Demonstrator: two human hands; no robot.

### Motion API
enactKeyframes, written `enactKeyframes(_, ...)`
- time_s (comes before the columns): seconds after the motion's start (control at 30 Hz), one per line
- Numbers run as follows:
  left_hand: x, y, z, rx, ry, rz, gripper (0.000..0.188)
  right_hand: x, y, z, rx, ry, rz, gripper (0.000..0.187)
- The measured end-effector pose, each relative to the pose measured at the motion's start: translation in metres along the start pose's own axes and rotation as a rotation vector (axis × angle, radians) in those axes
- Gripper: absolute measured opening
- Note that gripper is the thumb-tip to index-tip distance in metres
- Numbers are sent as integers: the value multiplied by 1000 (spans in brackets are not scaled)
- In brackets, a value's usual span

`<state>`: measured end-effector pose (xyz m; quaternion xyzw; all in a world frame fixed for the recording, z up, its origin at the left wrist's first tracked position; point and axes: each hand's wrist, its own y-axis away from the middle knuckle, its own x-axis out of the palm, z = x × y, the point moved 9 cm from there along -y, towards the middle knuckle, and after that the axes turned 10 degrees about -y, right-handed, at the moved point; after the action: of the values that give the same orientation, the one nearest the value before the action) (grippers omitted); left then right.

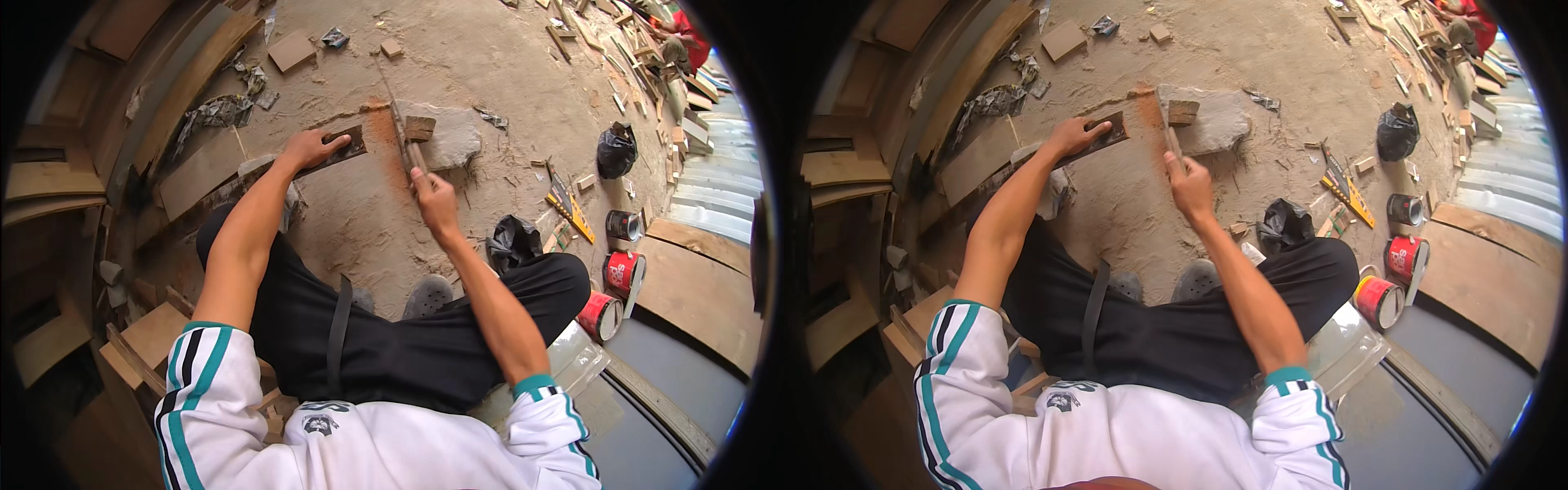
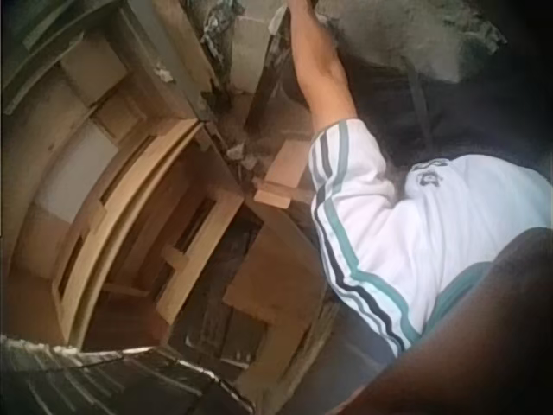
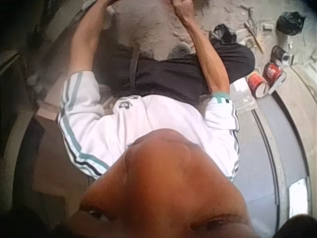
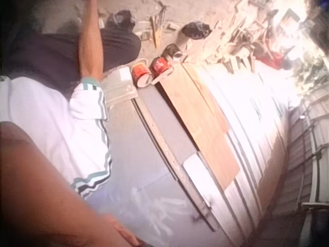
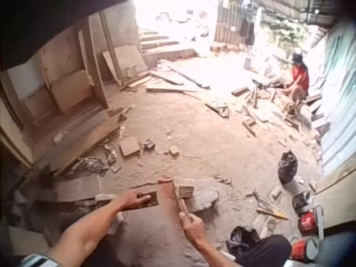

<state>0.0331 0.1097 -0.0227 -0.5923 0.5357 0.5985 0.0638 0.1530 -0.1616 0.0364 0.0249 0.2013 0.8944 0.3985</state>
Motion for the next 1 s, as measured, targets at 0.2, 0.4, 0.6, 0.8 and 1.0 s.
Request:
enactKeyframes(0.2, -5, -20, 7, 55, -22, -88, 81, 33, 53, 2, -44, -118, -40, 53)
enactKeyframes(0.4, 12, -34, 4, 18, -62, -24, 81, 38, 57, 8, -50, -51, -56, 55)
enactKeyframes(0.6, 32, -44, -3, 16, -102, 42, 76, 41, 53, -23, 48, -121, -40, 55)
enactKeyframes(0.8, 34, -42, -5, -28, -76, 91, 76, 47, 62, -27, 98, -70, -29, 53)
enactKeyframes(1.0, 23, -47, -13, 78, -123, -58, 60, 50, 62, -28, 87, -78, -26, 53)
